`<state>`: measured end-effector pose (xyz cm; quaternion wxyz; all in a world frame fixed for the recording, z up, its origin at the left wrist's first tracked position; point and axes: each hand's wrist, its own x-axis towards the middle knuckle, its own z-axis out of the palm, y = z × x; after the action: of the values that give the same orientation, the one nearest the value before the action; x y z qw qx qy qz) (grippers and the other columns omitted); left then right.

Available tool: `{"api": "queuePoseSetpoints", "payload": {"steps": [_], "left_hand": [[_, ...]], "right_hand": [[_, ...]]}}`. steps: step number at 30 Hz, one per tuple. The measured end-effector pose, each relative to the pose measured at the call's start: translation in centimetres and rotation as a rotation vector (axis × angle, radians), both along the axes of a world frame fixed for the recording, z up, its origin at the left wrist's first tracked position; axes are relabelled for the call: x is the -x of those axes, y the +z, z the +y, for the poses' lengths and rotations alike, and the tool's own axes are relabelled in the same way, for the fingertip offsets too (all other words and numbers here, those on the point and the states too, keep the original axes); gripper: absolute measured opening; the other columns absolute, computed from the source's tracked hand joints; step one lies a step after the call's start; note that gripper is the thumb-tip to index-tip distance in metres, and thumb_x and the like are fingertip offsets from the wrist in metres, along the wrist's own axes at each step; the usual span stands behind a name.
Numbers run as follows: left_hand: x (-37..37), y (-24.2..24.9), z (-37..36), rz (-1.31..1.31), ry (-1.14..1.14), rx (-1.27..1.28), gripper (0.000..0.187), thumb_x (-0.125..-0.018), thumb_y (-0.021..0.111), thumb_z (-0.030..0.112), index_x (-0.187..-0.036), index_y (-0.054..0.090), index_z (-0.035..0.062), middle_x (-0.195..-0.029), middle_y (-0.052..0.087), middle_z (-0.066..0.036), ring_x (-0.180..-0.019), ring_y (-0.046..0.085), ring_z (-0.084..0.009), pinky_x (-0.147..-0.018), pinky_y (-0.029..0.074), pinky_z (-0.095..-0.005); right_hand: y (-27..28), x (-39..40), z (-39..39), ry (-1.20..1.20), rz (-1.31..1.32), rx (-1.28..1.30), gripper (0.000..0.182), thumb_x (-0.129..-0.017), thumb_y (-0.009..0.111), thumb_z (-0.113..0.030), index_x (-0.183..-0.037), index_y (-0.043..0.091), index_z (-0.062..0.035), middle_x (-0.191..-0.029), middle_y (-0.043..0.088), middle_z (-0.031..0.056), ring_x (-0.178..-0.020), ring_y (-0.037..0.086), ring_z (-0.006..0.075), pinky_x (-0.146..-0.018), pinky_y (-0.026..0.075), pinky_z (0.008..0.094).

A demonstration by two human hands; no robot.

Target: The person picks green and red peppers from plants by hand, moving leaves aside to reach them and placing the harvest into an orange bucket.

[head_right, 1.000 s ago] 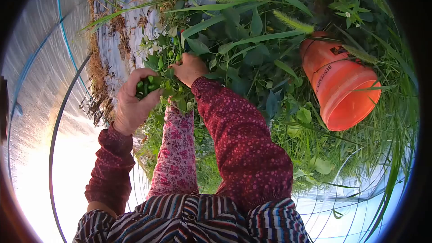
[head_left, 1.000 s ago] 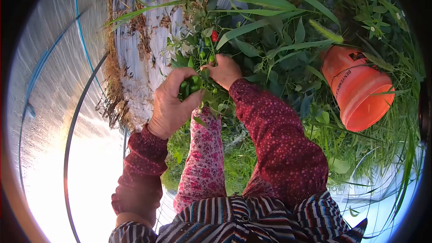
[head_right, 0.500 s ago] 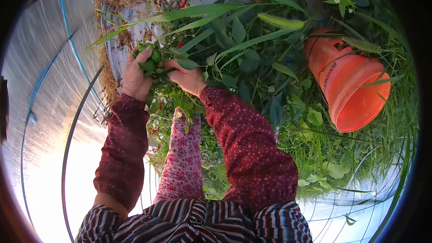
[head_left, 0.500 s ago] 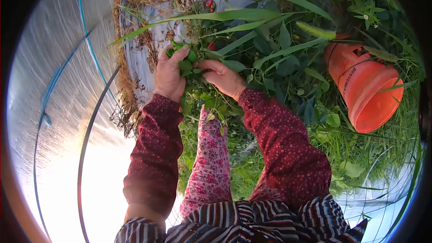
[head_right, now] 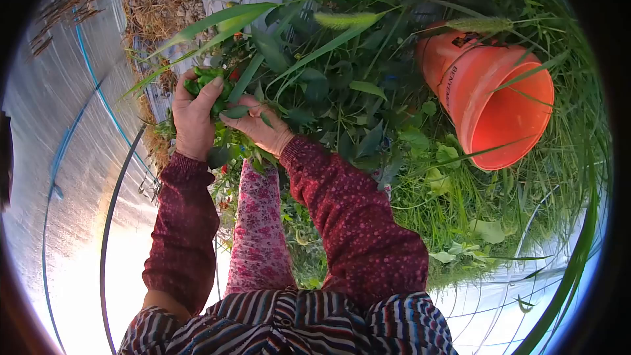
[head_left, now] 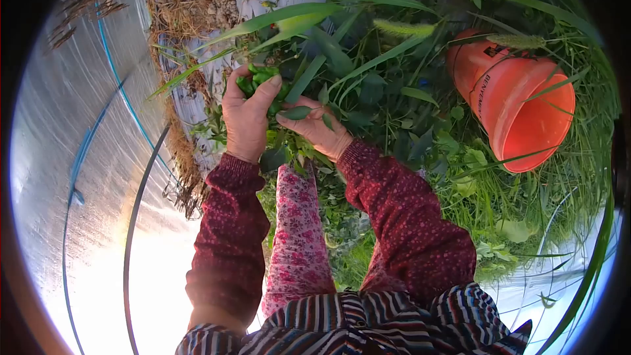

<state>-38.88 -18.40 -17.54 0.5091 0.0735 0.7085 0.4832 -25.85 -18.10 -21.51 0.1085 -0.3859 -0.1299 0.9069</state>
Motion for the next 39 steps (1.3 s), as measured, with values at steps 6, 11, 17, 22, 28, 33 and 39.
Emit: {"api": "queuePoseSetpoints", "payload": {"steps": [6,11,17,22,28,33,39], "left_hand": [[-3.7,4.1,3.7,-0.005,-0.156,-0.025,0.029,-0.081,0.064,0.002,-0.107,0.052,0.004,-0.098,0.059,-0.003,-0.087,0.056,-0.0095,-0.078,0.047,-0.024],[-8.1,8.0,6.8,-0.032,-0.312,-0.11,0.029,-0.081,0.064,0.0,-0.108,0.052,0.0043,-0.098,0.059,-0.001,-0.087,0.055,-0.0081,-0.078,0.046,-0.0235],[-17.8,8.6,13.2,-0.272,-0.432,-0.135,0.03,-0.077,0.068,0.004,-0.103,0.054,0.0048,-0.086,0.06,-0.001,-0.073,0.055,-0.0069,-0.063,0.049,-0.0221],[-33.1,6.1,15.0,-0.412,-0.705,-0.154,0.052,-0.076,0.068,0.025,-0.115,0.047,-0.0004,-0.096,0.057,-0.013,-0.086,0.056,-0.0191,-0.08,0.046,-0.0326],[-33.1,3.9,15.8,0.112,-0.643,-0.418,0.036,-0.076,0.059,0.016,-0.104,0.052,-0.0046,-0.098,0.057,-0.02,-0.095,0.057,-0.0354,-0.082,0.046,-0.0398],[-11.8,-1.5,16.5,0.707,-0.741,-0.106,0.015,-0.079,0.056,0.016,-0.087,0.063,0.0051,-0.084,0.064,-0.015,-0.078,0.063,-0.0308,-0.072,0.05,-0.0386],[3.2,-9.6,5.3,0.801,-1.452,0.78,0.049,-0.076,0.063,0.037,-0.12,0.055,0.0174,-0.125,0.049,-0.013,-0.117,0.046,-0.0305,-0.091,0.042,-0.0496]], "right_hand": [[2.5,-4.2,1.3,-0.263,0.207,-0.047,0.04,-0.089,0.058,-0.02,-0.125,0.047,-0.0064,-0.114,0.056,0.0054,-0.106,0.05,0.0123,-0.096,0.038,0.0294],[6.6,-8.9,3.0,-0.143,-0.061,-0.191,0.024,-0.088,0.057,-0.02,-0.105,0.061,-0.0032,-0.093,0.063,0.0027,-0.081,0.056,0.0069,-0.078,0.045,0.0238],[6.3,-17.2,1.5,0.169,-0.37,-0.553,0.018,-0.088,0.055,-0.018,-0.095,0.062,-0.0043,-0.08,0.062,0.0062,-0.073,0.059,0.0121,-0.068,0.047,0.0261],[0.0,-18.4,3.1,0.963,0.616,0.192,0.023,-0.092,0.05,-0.021,-0.097,0.059,-0.0009,-0.101,0.063,0.0084,-0.093,0.058,0.0146,-0.083,0.046,0.0271],[6.1,-19.0,1.7,0.423,-0.457,-0.149,0.017,-0.091,0.054,-0.02,-0.085,0.057,-0.0046,-0.076,0.055,-0.0001,-0.07,0.05,0.0082,-0.063,0.042,0.0259],[5.1,-18.5,0.9,0.276,-0.36,-0.308,0.021,-0.09,0.058,-0.021,-0.077,0.053,-0.0056,-0.064,0.044,-0.0036,-0.06,0.039,0.0061,-0.054,0.036,0.0253],[5.8,-14.6,2.0,0.502,-0.357,-0.24,0.021,-0.09,0.058,-0.02,-0.078,0.053,-0.0036,-0.064,0.043,-0.0042,-0.058,0.036,0.0048,-0.052,0.034,0.0254]]}}
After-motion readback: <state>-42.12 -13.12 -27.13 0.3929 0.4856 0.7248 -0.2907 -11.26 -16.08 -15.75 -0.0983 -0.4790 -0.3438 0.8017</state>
